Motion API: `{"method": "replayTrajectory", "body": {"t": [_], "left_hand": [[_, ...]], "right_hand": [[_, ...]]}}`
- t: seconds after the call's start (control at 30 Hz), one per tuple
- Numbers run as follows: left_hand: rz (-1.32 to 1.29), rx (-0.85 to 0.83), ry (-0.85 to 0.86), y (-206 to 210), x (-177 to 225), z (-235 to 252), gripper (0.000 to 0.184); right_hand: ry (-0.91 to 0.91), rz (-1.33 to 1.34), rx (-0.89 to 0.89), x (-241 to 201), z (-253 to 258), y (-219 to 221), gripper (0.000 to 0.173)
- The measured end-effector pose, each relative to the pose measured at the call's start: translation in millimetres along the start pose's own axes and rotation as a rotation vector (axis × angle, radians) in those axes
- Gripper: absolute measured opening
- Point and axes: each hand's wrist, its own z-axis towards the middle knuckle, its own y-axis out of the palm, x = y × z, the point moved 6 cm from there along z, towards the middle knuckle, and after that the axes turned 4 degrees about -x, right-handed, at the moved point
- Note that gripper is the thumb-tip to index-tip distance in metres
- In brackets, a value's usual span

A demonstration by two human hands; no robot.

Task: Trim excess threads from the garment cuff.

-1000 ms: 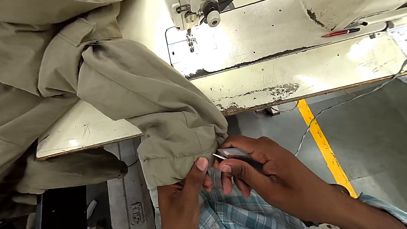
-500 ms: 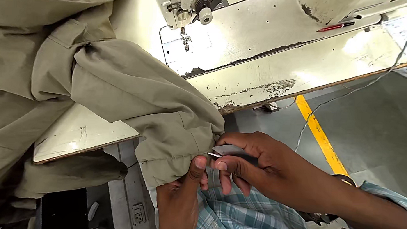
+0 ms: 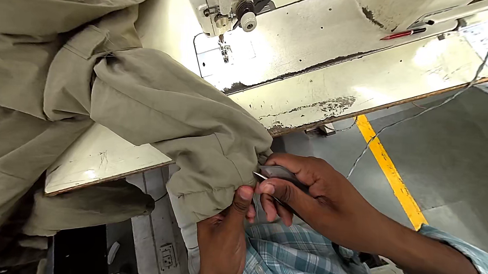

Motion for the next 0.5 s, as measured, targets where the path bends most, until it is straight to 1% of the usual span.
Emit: {"method": "replayTrajectory", "body": {"t": [0.1,0.27,0.4,0.5], "left_hand": [[-0.027,-0.003,-0.016,0,3,1,0.014],[-0.033,0.001,-0.01,3,3,1,0.012],[-0.004,-0.012,-0.006,2,5,1,0.011],[0.021,-0.018,0.001,0,4,1,0.011]], "right_hand": [[-0.008,-0.043,-0.041,-1,-4,-1,0.018],[-0.001,-0.188,-0.092,-9,-4,-6,0.018],[-0.008,-0.208,-0.125,-11,-1,-7,0.018],[0.025,-0.203,-0.152,-11,0,-9,0.017]]}}
